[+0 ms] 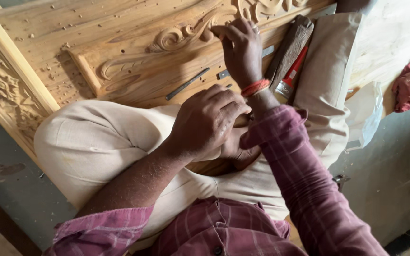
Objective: The person sits cross-legged on the floor and carves intricate floral patterns into a large wooden board using a chisel and a wooden mallet. They periodically switch to a brush to sweep away wood shavings and inspect the carved details.
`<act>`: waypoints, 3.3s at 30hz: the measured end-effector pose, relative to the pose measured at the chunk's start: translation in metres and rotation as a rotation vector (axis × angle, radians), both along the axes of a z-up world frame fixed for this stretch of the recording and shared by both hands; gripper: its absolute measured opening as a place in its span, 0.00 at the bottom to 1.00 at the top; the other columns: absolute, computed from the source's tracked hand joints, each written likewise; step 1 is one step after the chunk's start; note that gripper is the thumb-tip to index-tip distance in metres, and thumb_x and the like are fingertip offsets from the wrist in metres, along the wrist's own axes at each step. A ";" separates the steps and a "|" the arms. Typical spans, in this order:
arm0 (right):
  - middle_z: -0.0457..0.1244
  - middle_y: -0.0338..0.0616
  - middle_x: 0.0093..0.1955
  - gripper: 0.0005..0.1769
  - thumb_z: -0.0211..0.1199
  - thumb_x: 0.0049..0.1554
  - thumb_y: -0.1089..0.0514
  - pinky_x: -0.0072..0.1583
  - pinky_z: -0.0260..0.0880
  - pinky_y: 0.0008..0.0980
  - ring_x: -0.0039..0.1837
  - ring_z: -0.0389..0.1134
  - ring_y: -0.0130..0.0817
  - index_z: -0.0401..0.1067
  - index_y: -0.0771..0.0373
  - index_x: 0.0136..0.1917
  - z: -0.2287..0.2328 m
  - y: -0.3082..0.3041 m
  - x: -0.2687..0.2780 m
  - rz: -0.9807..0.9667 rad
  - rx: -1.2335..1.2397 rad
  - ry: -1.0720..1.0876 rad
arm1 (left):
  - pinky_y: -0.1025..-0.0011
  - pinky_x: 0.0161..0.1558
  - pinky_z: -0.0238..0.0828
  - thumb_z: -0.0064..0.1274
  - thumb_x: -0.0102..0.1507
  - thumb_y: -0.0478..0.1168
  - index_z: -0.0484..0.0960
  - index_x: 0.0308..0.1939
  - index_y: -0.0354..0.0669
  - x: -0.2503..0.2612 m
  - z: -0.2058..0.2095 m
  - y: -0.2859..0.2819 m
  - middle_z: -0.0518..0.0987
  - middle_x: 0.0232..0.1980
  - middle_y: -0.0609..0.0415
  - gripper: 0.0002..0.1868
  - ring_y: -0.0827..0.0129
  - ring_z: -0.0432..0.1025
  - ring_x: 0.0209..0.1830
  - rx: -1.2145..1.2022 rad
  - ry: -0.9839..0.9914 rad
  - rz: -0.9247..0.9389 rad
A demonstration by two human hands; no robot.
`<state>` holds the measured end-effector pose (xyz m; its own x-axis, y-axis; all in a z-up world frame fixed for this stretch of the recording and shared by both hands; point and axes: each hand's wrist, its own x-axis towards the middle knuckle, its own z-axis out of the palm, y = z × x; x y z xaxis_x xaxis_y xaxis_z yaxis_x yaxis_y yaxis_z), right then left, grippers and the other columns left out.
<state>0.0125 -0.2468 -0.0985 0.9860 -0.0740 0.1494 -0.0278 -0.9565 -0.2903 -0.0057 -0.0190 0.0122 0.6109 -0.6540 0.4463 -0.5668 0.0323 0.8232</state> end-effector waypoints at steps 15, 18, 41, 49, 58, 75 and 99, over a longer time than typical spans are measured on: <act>0.65 0.38 0.52 0.06 0.66 0.68 0.52 0.55 0.66 0.37 0.51 0.64 0.32 0.81 0.52 0.55 0.001 0.034 0.030 0.384 -0.126 0.004 | 0.66 0.46 0.77 0.56 0.59 0.30 0.85 0.40 0.43 -0.004 -0.017 -0.014 0.80 0.42 0.57 0.08 0.64 0.76 0.45 0.140 0.040 -0.098; 0.66 0.35 0.52 0.06 0.66 0.62 0.52 0.62 0.67 0.40 0.54 0.65 0.33 0.82 0.49 0.52 0.017 0.034 0.041 0.508 -0.209 -0.168 | 0.65 0.46 0.76 0.56 0.58 0.31 0.85 0.40 0.43 0.000 -0.016 -0.011 0.80 0.42 0.57 0.08 0.63 0.76 0.45 0.134 0.061 -0.070; 0.63 0.37 0.45 0.08 0.64 0.60 0.60 0.55 0.66 0.44 0.53 0.64 0.38 0.82 0.54 0.51 0.003 0.037 0.029 0.470 -0.035 -0.073 | 0.62 0.46 0.76 0.54 0.53 0.30 0.83 0.40 0.46 -0.004 -0.015 -0.011 0.81 0.44 0.55 0.13 0.59 0.76 0.46 0.160 0.060 -0.027; 0.63 0.41 0.47 0.07 0.61 0.59 0.64 0.56 0.68 0.41 0.53 0.63 0.40 0.78 0.60 0.49 -0.018 0.081 0.031 0.177 0.100 -0.132 | 0.61 0.55 0.77 0.53 0.59 0.28 0.82 0.43 0.45 0.003 -0.009 -0.016 0.81 0.44 0.54 0.10 0.58 0.77 0.50 0.073 0.121 -0.031; 0.66 0.42 0.48 0.09 0.59 0.60 0.68 0.52 0.72 0.37 0.49 0.67 0.37 0.78 0.59 0.48 0.031 0.018 0.042 0.469 -0.181 -0.001 | 0.61 0.49 0.77 0.53 0.60 0.27 0.82 0.44 0.45 0.001 -0.011 -0.015 0.82 0.44 0.53 0.12 0.57 0.78 0.47 0.156 0.164 -0.001; 0.69 0.36 0.46 0.07 0.67 0.59 0.57 0.50 0.75 0.32 0.48 0.71 0.31 0.83 0.56 0.50 -0.013 0.080 0.019 -0.180 0.361 -0.089 | 0.60 0.56 0.77 0.55 0.59 0.29 0.80 0.46 0.45 -0.003 -0.009 -0.011 0.81 0.48 0.52 0.12 0.55 0.78 0.54 0.055 0.083 -0.011; 0.65 0.38 0.44 0.04 0.65 0.57 0.64 0.48 0.70 0.39 0.49 0.66 0.39 0.80 0.59 0.42 0.002 0.065 0.045 0.361 0.055 -0.038 | 0.63 0.50 0.78 0.53 0.60 0.27 0.83 0.44 0.46 0.000 -0.002 -0.006 0.81 0.45 0.56 0.12 0.60 0.78 0.47 0.066 0.210 0.065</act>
<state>0.0572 -0.1816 -0.0967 0.9437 0.2691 0.1924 0.3210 -0.8856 -0.3357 -0.0052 -0.0247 0.0107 0.7279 -0.6335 0.2624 -0.3817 -0.0564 0.9226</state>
